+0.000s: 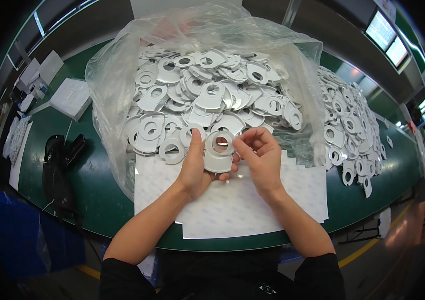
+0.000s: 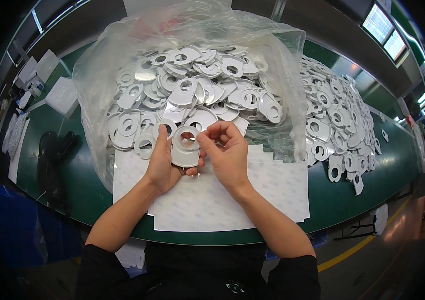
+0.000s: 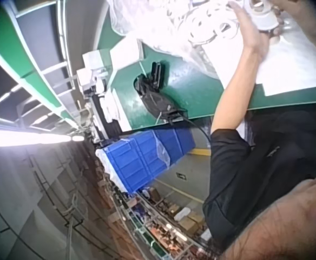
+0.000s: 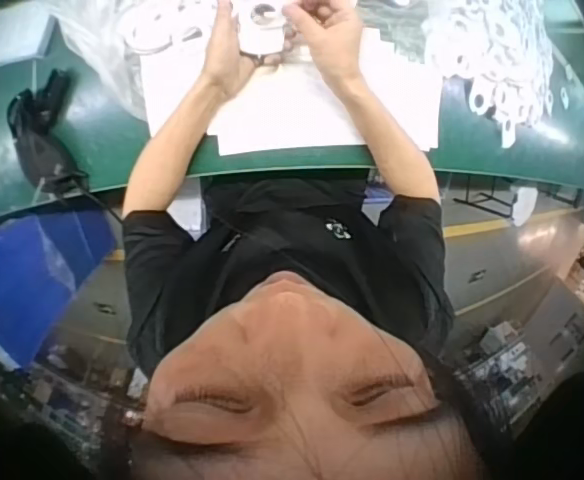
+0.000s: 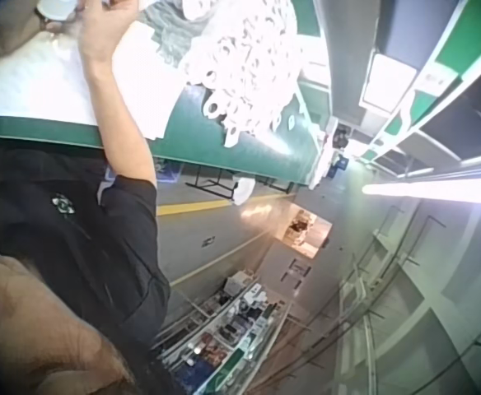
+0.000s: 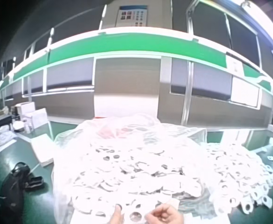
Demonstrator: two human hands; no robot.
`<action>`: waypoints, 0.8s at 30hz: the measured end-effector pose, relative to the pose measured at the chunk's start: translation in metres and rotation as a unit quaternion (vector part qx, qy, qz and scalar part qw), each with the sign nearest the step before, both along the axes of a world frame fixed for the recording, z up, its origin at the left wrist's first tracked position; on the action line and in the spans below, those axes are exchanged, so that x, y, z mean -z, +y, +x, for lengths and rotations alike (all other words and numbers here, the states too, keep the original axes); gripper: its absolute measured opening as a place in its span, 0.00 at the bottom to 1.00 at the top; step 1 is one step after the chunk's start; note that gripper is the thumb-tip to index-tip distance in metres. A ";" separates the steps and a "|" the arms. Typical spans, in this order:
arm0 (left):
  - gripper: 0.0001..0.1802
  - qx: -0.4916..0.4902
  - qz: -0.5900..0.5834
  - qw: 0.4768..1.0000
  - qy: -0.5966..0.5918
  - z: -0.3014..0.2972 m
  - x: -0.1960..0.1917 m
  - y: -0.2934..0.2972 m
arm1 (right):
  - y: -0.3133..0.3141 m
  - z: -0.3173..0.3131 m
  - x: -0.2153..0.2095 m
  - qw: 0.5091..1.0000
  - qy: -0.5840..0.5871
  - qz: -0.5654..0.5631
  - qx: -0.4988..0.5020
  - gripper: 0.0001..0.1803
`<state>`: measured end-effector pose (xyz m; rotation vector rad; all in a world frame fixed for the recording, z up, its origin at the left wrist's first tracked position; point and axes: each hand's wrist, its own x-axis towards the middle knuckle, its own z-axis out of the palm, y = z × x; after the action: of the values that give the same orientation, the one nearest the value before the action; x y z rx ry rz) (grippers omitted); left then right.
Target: Apply circular adhesive stickers to white plastic components on an industrial assembly line.
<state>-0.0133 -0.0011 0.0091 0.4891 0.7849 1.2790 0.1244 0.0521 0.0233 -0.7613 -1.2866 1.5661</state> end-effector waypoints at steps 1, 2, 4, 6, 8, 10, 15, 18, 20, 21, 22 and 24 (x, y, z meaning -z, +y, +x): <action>0.42 0.000 -0.001 1.000 0.000 0.000 0.001 0.000 | 0.000 -0.001 0.003 1.000 0.006 -0.010 -0.016 0.09; 0.41 -0.002 0.005 1.000 -0.005 0.000 0.002 0.000 | 0.000 -0.001 0.004 1.000 0.005 -0.010 -0.015 0.09; 0.40 -0.004 0.012 1.000 -0.010 0.001 0.000 0.000 | 0.000 -0.001 0.006 1.000 -0.007 0.002 -0.022 0.09; 0.39 -0.009 0.017 1.000 -0.005 0.001 -0.001 0.000 | -0.001 -0.002 0.007 1.000 -0.009 -0.001 -0.021 0.10; 0.39 -0.008 0.018 1.000 -0.003 0.001 -0.001 0.000 | -0.001 -0.002 0.008 1.000 -0.011 -0.004 -0.020 0.10; 0.38 -0.008 0.020 1.000 -0.002 0.002 -0.001 0.000 | -0.001 -0.001 0.009 1.000 -0.015 0.000 -0.021 0.10; 0.38 -0.006 0.028 1.000 -0.003 0.001 0.000 0.000 | -0.002 -0.002 0.009 1.000 -0.017 0.001 -0.020 0.10; 0.38 -0.006 0.023 1.000 -0.002 0.001 0.000 0.000 | -0.003 -0.002 0.009 1.000 -0.016 0.000 -0.016 0.09; 0.39 -0.005 0.025 1.000 -0.003 0.001 0.001 0.000 | -0.003 -0.002 0.008 1.000 -0.015 -0.002 -0.013 0.09; 0.39 -0.004 0.027 1.000 -0.004 0.001 0.002 0.000 | -0.003 -0.002 0.008 1.000 -0.016 -0.001 -0.013 0.09; 0.39 -0.004 0.027 1.000 -0.004 0.001 0.002 0.000 | -0.003 -0.002 0.007 1.000 -0.016 -0.001 -0.014 0.09; 0.38 -0.005 0.028 1.000 -0.003 0.001 0.002 0.000 | -0.003 -0.003 0.008 1.000 -0.016 0.003 -0.010 0.09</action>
<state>-0.0119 -0.0013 0.0072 0.5266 0.7503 1.3138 0.1218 0.0490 0.0152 -0.7745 -1.3271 1.5710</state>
